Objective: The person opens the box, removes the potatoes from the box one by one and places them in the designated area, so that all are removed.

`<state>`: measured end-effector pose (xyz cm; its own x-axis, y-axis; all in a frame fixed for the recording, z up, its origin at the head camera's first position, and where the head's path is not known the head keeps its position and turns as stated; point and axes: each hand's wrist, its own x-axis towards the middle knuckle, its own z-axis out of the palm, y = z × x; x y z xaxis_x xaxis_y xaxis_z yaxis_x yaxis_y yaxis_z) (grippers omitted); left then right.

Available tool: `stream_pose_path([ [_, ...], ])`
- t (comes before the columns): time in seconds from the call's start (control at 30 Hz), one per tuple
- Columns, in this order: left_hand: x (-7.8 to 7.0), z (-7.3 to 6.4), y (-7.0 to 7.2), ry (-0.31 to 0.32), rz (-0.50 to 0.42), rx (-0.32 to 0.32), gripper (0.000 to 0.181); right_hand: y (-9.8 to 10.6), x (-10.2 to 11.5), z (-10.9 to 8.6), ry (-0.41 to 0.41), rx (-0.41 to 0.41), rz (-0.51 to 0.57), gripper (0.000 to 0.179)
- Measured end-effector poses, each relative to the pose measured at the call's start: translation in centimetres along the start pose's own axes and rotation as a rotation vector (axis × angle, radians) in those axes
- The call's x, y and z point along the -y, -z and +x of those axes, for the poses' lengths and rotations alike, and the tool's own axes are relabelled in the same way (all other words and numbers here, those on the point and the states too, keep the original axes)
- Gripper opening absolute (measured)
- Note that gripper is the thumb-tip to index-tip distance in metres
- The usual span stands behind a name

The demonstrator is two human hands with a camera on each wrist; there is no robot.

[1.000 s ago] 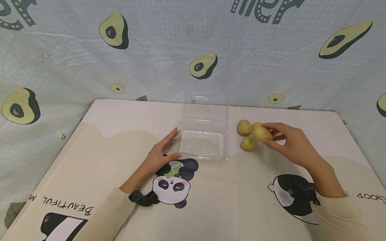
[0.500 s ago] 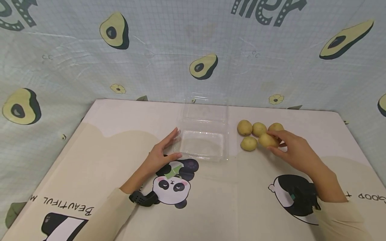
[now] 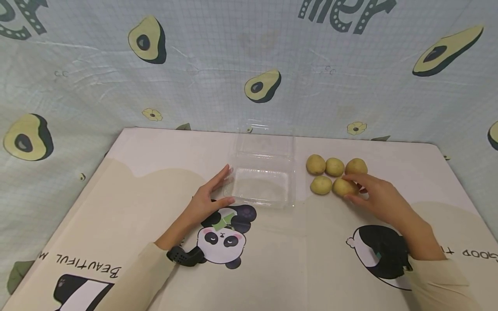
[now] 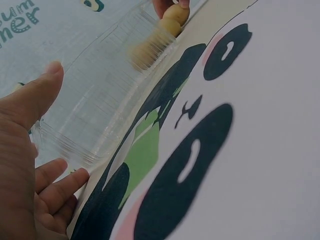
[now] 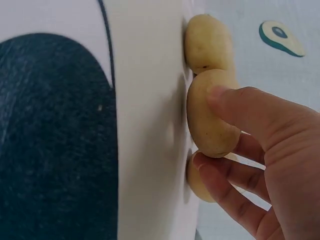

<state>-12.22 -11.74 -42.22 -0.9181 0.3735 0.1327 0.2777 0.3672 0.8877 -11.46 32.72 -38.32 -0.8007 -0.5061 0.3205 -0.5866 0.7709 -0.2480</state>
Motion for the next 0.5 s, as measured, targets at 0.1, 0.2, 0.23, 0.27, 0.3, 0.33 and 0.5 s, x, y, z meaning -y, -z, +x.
stream_pose_path([
  [0.1,0.07,-0.01,-0.03,-0.002,0.003,0.002,0.087,-0.21,0.11,-0.14,0.023,-0.006,-0.026,0.062],
  [0.2,0.15,0.0,-0.06,-0.002,0.005,0.002,0.087,-0.34,0.21,-0.25,0.012,-0.006,-0.071,0.062],
  [0.23,0.17,0.0,-0.06,-0.002,0.004,0.001,0.087,-0.36,0.27,-0.27,0.005,-0.005,-0.082,0.062],
  [0.27,0.19,0.0,-0.06,-0.002,0.005,0.001,0.086,-0.38,0.34,-0.29,-0.002,-0.006,-0.093,0.062],
  [0.3,0.2,0.01,-0.06,-0.003,0.006,0.0,0.086,-0.39,0.41,-0.31,-0.008,-0.009,-0.103,0.061],
  [0.33,0.23,0.02,-0.07,-0.004,0.008,0.0,0.086,-0.41,0.45,-0.33,-0.012,-0.013,-0.11,0.061],
  [0.5,0.27,-0.01,-0.09,-0.004,0.015,-0.002,0.087,-0.48,0.6,-0.4,0.003,-0.036,-0.126,0.062],
])
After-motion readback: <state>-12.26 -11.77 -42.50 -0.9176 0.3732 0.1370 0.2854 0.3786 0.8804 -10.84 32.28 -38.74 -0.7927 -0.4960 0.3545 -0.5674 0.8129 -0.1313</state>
